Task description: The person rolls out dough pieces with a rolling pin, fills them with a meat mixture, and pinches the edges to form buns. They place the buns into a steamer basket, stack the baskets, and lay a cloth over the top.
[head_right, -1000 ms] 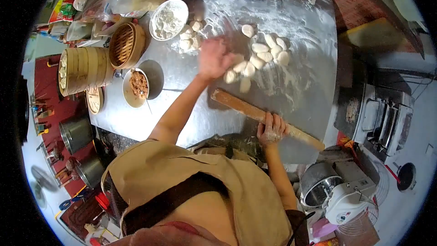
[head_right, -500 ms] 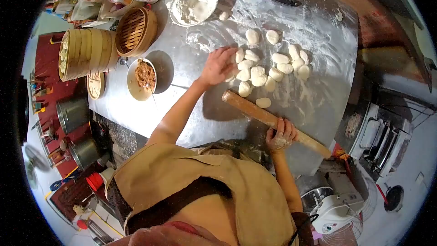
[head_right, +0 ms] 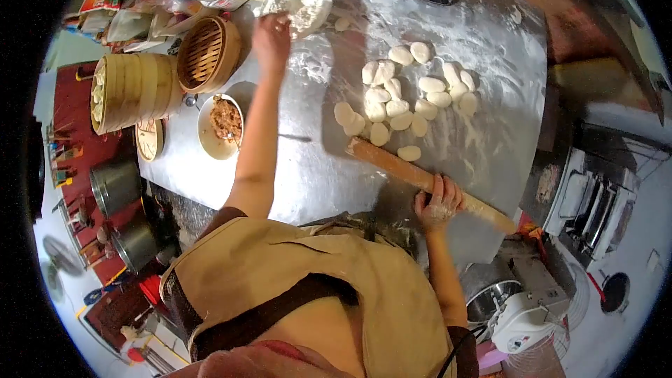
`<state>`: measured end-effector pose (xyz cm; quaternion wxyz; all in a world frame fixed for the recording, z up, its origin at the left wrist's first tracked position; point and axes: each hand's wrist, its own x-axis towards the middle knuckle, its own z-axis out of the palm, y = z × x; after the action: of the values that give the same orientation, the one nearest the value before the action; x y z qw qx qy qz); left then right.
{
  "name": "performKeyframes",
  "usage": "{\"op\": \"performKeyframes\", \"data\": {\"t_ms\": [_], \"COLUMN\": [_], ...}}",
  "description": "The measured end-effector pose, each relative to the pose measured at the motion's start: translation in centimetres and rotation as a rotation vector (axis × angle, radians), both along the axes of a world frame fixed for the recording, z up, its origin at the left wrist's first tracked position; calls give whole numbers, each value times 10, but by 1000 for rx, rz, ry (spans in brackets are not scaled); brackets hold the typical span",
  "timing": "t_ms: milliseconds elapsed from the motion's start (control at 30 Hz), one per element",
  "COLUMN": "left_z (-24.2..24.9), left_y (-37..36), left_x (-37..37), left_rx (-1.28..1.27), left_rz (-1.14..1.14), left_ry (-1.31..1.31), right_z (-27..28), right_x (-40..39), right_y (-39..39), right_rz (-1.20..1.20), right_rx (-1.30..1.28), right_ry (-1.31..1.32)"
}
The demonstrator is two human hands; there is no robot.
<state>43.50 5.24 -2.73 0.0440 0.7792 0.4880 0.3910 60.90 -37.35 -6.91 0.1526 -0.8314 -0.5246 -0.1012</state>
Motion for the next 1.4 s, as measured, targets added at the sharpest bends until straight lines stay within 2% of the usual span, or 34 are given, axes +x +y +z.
{"op": "performKeyframes", "data": {"t_ms": [33,100,133,167,200,267,367,433,533,567,633,700,733,767,800,833,867,900,967,1033,1100,1133,1167,1200,1267,1333,1400], "left_z": [5,-39,-73,-74,-62,-48,-4,14,32,37,39,5,-7,-16,-39,-24,-43,-47,-49,-43,-28,-35,-44,-52,-67,-32,-44], "left_y": [20,73,93,101,101,96,43,-2,-52,-62,-69,-62,-78,-99,-117,-151,-164,-183,-187,-177,-154,-131,-122,-117,-128,-177,-194], "left_x": [-6,-14,-19,-16,-6,0,14,25,54,69,105,133,152,159,167,162,153,138,95,54,32,12,12,21,49,76,82], "left_rx": [-20,-476,-345,-365,-468,-410,-331,-381,-392,-389,-354,-56,-142,-238,-211,-365,-193,-6,50,-59,-273,-209,-108,-115,-157,-47,-347], "left_rz": [28,-2,-31,-104,-76,-82,-164,-427,-705,-708,-514,-482,-513,-590,-703,-752,-922,-941,-1064,-1105,-931,-885,-732,-737,-423,-413,-1341], "left_ry": [165,318,349,408,493,535,491,281,308,309,90,207,110,143,171,163,320,482,451,616,822,869,820,822,519,387,113], "right_z": [-3,-1,2,3,2,-3,-2,-1,-1,-2,-2,-4,-5,-5,-5,-5,-4,-3,-1,-8,-11,-7,-4,-1,2,1,4], "right_x": [0,1,0,-1,-1,0,1,-2,-7,-9,-14,-17,-18,-16,-16,-16,-17,-17,-18,-20,-23,-24,-25,-25,-25,-26,-23], "right_y": [0,0,1,2,2,1,1,0,-2,-3,-3,-5,-5,-4,-2,-2,-4,-6,-14,-31,-41,-40,-38,-34,-27,-25,-23], "right_rz": [0,-13,-24,-32,-56,-18,-12,-28,-36,-38,-51,-63,-62,-60,-61,-59,-56,-55,-26,14,56,71,86,83,92,100,114], "right_rx": [4,-21,-18,-9,-26,80,96,104,110,111,117,126,132,140,146,151,154,156,144,157,154,154,156,149,152,146,156], "right_ry": [6,26,24,21,14,3,35,52,65,64,49,27,25,22,14,15,19,18,36,59,91,103,112,116,116,122,118]}}
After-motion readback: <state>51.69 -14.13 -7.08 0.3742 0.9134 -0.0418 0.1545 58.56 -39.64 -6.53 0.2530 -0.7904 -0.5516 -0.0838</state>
